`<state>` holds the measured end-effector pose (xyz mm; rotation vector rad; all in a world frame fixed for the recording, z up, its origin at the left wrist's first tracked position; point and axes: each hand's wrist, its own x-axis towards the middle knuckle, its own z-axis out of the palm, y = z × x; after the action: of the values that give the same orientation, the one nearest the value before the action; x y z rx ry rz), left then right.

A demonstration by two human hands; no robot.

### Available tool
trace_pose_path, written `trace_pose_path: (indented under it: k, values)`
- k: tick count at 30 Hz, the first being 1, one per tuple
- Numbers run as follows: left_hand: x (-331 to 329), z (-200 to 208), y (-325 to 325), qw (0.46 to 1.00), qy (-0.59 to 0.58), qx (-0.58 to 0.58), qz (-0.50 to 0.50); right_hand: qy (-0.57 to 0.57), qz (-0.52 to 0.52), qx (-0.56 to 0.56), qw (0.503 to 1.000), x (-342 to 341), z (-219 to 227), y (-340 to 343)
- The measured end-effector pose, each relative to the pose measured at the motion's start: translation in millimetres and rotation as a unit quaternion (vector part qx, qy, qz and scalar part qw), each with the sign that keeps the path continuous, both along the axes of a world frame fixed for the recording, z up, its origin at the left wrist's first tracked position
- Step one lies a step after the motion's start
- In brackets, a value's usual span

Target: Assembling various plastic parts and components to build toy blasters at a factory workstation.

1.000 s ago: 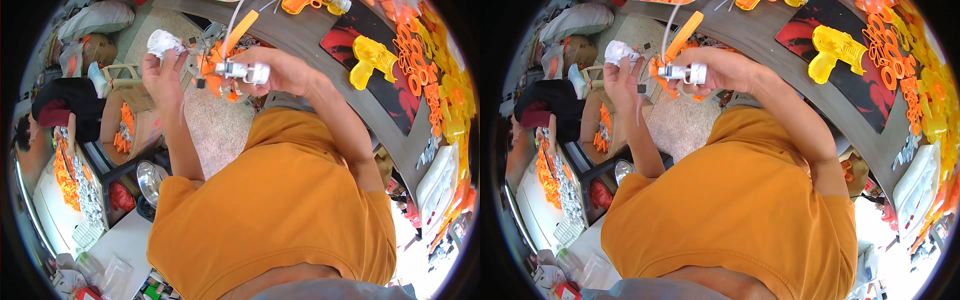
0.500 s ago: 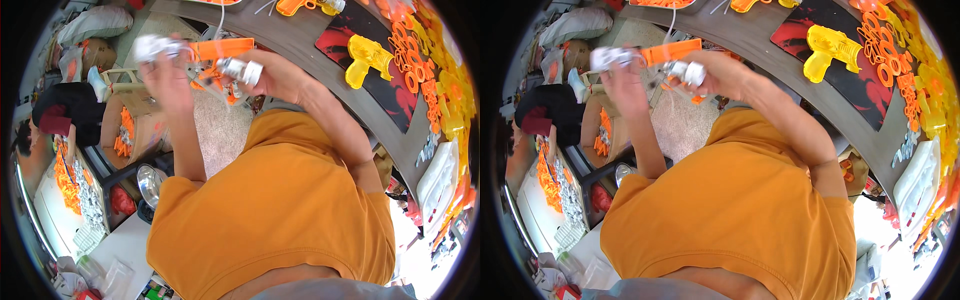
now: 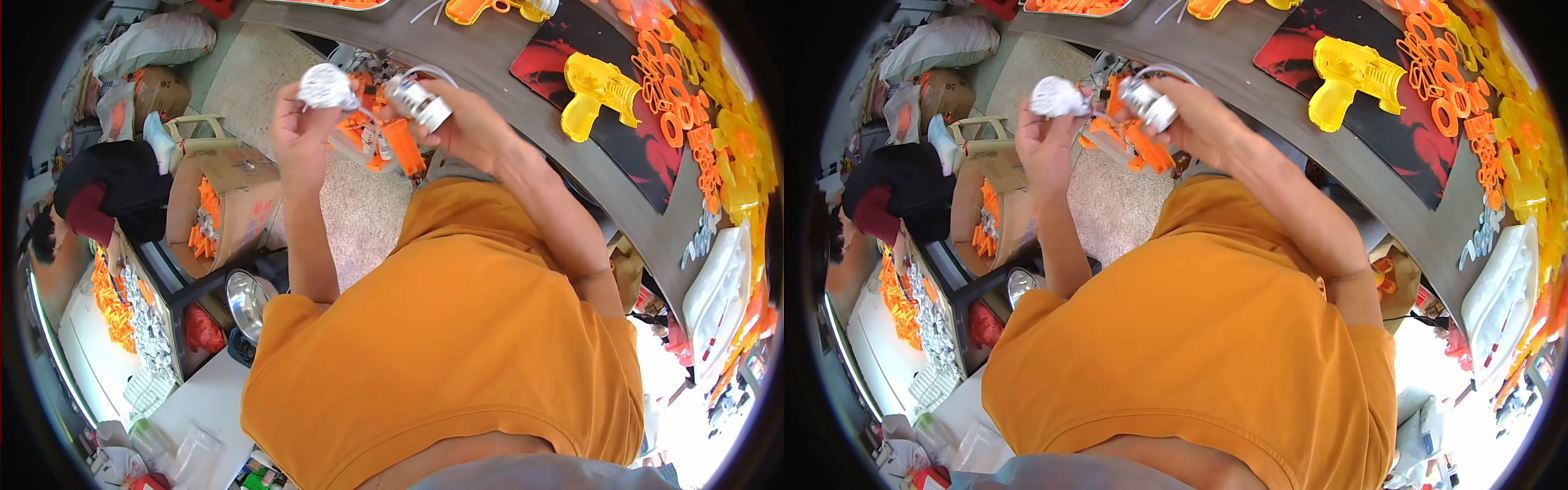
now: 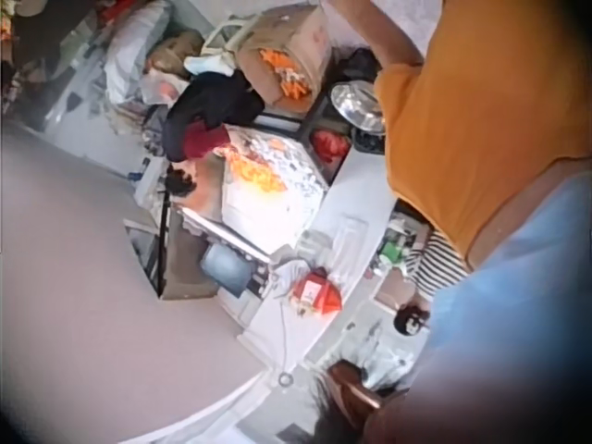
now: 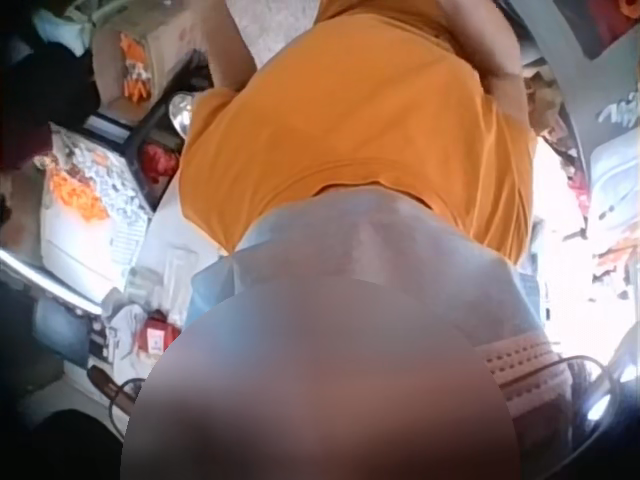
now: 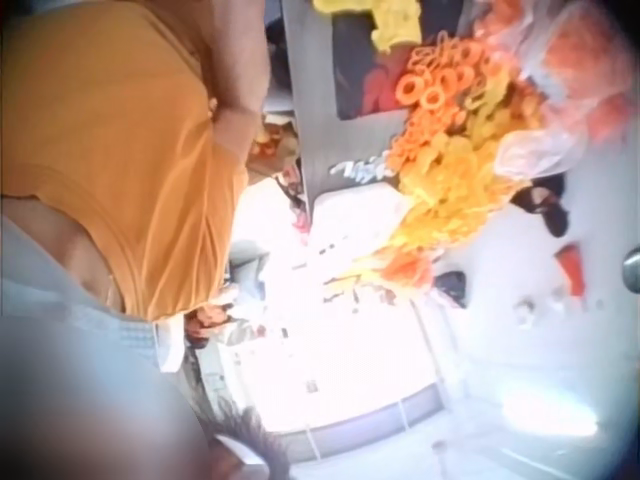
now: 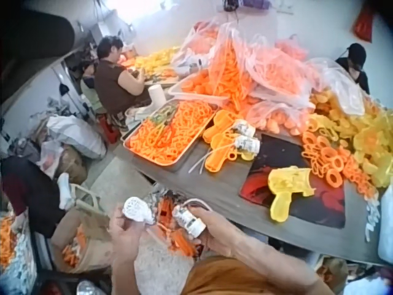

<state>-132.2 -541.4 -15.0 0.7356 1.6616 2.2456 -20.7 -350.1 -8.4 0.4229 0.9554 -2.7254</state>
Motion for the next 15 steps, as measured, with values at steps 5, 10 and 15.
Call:
trace_pose_path:
  k: [5,10,15]
  values:
    - [-35.8,-18.1,-26.3,0.94,-0.161,0.286,-0.089,0.06,-0.006,0.047,0.997,16.0,16.5,27.0]
    - [-73.7,-52.9,3.2,0.913,-0.282,0.296,-0.005,0.068,-0.029,0.08,0.994,34.0,30.1,44.0]
    - [-120.2,-149.1,22.6,0.948,-0.285,-0.06,0.125,0.115,-0.027,0.041,0.992,37.4,26.7,56.9]
